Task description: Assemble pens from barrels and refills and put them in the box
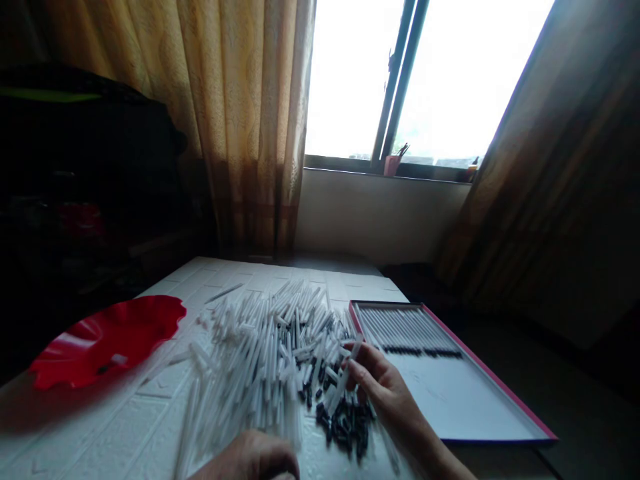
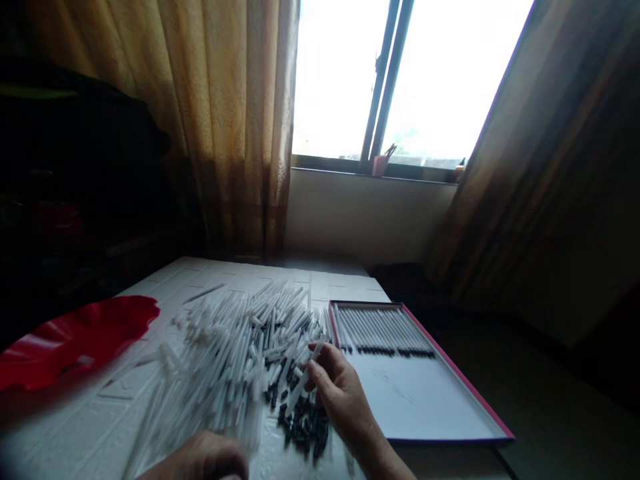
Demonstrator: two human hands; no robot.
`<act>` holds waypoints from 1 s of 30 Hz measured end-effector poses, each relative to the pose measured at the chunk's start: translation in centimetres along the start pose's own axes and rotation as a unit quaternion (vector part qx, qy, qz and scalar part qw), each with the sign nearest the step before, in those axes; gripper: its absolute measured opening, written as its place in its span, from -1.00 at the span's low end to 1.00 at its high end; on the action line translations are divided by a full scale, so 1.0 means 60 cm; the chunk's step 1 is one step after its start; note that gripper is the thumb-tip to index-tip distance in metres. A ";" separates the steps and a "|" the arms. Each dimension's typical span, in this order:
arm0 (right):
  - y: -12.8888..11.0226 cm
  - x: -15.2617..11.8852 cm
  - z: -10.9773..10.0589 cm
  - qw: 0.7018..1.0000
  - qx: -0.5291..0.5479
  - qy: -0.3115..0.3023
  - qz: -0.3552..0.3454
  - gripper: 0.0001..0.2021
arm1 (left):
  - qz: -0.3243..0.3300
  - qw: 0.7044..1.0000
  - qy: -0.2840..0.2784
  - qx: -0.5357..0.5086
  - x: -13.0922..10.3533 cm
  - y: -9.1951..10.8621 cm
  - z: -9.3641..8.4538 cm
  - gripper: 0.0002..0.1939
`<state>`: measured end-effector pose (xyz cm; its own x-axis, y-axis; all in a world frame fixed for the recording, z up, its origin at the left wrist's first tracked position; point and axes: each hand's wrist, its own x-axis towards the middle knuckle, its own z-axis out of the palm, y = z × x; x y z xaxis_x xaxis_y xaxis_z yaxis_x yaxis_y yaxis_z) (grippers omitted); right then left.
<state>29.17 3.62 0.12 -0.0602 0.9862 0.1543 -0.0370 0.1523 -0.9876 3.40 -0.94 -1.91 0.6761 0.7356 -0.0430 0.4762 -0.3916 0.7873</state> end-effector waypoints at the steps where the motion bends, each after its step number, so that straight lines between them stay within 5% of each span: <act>1: 0.001 -0.007 -0.002 1.000 0.014 0.003 0.014 -0.44 | -0.005 1.000 0.002 0.002 0.001 0.003 -0.001 -0.70; 6: 0.013 -0.037 -0.004 0.999 0.038 -0.007 0.021 -0.47 | -0.025 1.000 -0.008 0.017 0.010 0.015 -0.003 -0.73; 11: 0.016 -0.051 -0.005 0.997 -0.028 -0.065 -0.044 -0.66 | -0.047 0.997 -0.026 0.048 0.001 0.041 -0.006 -0.78; 16: 0.009 -0.059 -0.012 0.988 -0.117 -0.077 -0.071 -0.70 | -0.075 0.977 -0.044 0.195 0.005 0.089 -0.052 -0.86; 23: 0.031 -0.053 -0.011 0.979 -0.163 -0.009 -0.118 -0.65 | -0.125 0.927 0.073 0.347 0.156 0.096 -0.141 -0.86; 30: 0.030 -0.044 -0.017 0.967 -0.201 0.001 -0.156 -0.65 | -0.235 0.880 0.098 0.401 0.261 0.068 -0.126 -0.71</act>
<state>30.29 1.34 -2.09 -0.1069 0.8878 0.4476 0.3367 0.4559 -0.8239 11.71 13.16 5.28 0.2263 0.9708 -0.0795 0.9741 -0.2254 0.0208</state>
